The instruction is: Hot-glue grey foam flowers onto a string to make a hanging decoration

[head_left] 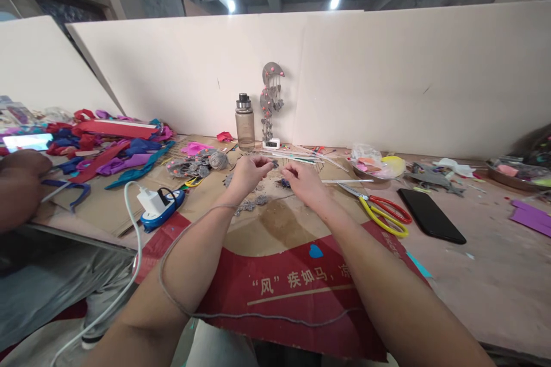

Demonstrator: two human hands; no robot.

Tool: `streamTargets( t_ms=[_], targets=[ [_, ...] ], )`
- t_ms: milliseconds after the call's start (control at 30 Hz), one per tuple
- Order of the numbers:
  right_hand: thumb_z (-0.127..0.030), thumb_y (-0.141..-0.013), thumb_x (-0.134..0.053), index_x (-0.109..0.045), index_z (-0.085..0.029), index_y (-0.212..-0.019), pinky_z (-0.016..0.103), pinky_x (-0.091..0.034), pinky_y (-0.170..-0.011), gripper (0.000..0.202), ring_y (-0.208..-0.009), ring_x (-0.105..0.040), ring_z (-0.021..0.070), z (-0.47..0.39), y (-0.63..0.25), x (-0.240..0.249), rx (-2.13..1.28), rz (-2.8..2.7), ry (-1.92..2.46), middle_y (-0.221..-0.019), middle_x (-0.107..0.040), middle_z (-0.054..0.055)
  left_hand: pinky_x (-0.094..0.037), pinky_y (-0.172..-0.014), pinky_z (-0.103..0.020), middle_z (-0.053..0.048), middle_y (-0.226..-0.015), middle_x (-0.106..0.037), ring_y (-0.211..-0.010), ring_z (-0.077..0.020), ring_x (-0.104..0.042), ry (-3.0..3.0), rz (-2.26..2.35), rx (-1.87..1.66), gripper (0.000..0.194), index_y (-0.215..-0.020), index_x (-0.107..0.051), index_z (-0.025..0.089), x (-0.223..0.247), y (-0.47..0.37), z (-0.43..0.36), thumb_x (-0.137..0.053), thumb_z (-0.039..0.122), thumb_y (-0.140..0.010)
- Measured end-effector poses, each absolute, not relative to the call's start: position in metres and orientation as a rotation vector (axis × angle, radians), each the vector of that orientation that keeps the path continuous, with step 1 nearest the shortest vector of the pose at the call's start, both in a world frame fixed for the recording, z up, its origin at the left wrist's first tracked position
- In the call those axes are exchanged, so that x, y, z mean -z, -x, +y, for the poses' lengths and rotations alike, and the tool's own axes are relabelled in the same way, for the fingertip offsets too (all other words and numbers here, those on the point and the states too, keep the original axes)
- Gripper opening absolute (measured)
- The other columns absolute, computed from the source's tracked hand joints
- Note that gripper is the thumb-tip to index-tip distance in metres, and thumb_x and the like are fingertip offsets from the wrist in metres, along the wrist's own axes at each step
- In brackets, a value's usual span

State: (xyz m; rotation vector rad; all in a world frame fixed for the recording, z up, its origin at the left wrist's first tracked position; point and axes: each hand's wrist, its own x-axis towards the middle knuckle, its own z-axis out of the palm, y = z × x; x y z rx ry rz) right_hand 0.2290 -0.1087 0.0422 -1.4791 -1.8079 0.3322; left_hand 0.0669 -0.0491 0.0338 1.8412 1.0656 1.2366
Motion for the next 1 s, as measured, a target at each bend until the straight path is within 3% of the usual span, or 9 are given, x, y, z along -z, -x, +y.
streamTargets(
  t_ms=[233,367,533,767,900,1000],
  targets=[
    [-0.031,-0.086,-0.045,-0.063,-0.018,-0.077,0.025,-0.032,-0.063,0.024,-0.066,-0.051,0.0137,-0.104,-0.242,-0.044,-0.23,-1.674,1.608,-0.07,-0.062,0.0,-0.035,-0.046,-0.021,0.003,-0.055,-0.053,-0.046,-0.0076,-0.045,-1.696,0.923,-1.327,0.023,-0.071,-0.064,0.015,-0.033,-0.066,-0.045,-0.065,0.038,-0.073],
    [-0.03,-0.085,-0.048,-0.064,-0.017,-0.081,0.028,-0.037,-0.066,0.021,-0.072,-0.057,0.0178,-0.097,-0.264,-0.035,-0.063,-1.647,1.821,-0.078,-0.067,0.007,-0.035,-0.048,-0.02,0.004,-0.055,-0.051,-0.047,-0.006,-0.043,-1.582,0.822,-1.319,0.025,-0.07,-0.062,0.014,-0.034,-0.066,-0.044,-0.068,0.039,-0.071],
    [-0.044,-0.078,-0.062,-0.067,-0.018,-0.073,0.033,-0.042,-0.061,0.027,-0.068,-0.062,0.0252,-0.095,-0.275,-0.005,-0.109,-1.803,2.097,-0.073,-0.068,0.014,-0.034,-0.049,-0.02,0.004,-0.057,-0.052,-0.048,-0.0053,-0.042,-1.502,0.768,-1.319,0.027,-0.071,-0.063,0.014,-0.034,-0.067,-0.044,-0.072,0.039,-0.067],
    [-0.034,-0.071,-0.065,-0.068,-0.021,-0.078,0.031,-0.042,-0.054,0.015,-0.063,-0.062,0.0237,-0.085,-0.277,0.016,-0.223,-1.706,2.064,-0.068,-0.068,0.011,-0.034,-0.049,-0.02,0.003,-0.057,-0.052,-0.048,-0.0053,-0.043,-1.437,0.758,-1.332,0.027,-0.066,-0.061,0.014,-0.033,-0.066,-0.042,-0.075,0.038,-0.063],
    [-0.029,-0.068,-0.064,-0.06,-0.021,-0.07,0.031,-0.042,-0.052,0.01,-0.06,-0.061,0.023,-0.089,-0.277,0.004,-0.378,-1.488,2.001,-0.062,-0.064,0.008,-0.034,-0.049,-0.021,0.004,-0.056,-0.051,-0.048,-0.0052,-0.042,-1.393,0.79,-1.33,0.029,-0.065,-0.061,0.014,-0.032,-0.065,-0.041,-0.076,0.038,-0.061],
    [-0.024,-0.067,-0.06,-0.053,-0.02,-0.076,0.029,-0.044,-0.051,0.012,-0.055,-0.06,0.0183,-0.095,-0.27,-0.007,-0.595,-1.319,1.731,-0.063,-0.062,0.004,-0.034,-0.048,-0.021,0.004,-0.054,-0.051,-0.047,-0.0051,-0.042,-1.335,0.812,-1.331,0.028,-0.063,-0.059,0.014,-0.031,-0.065,-0.041,-0.077,0.035,-0.059]
  ],
)
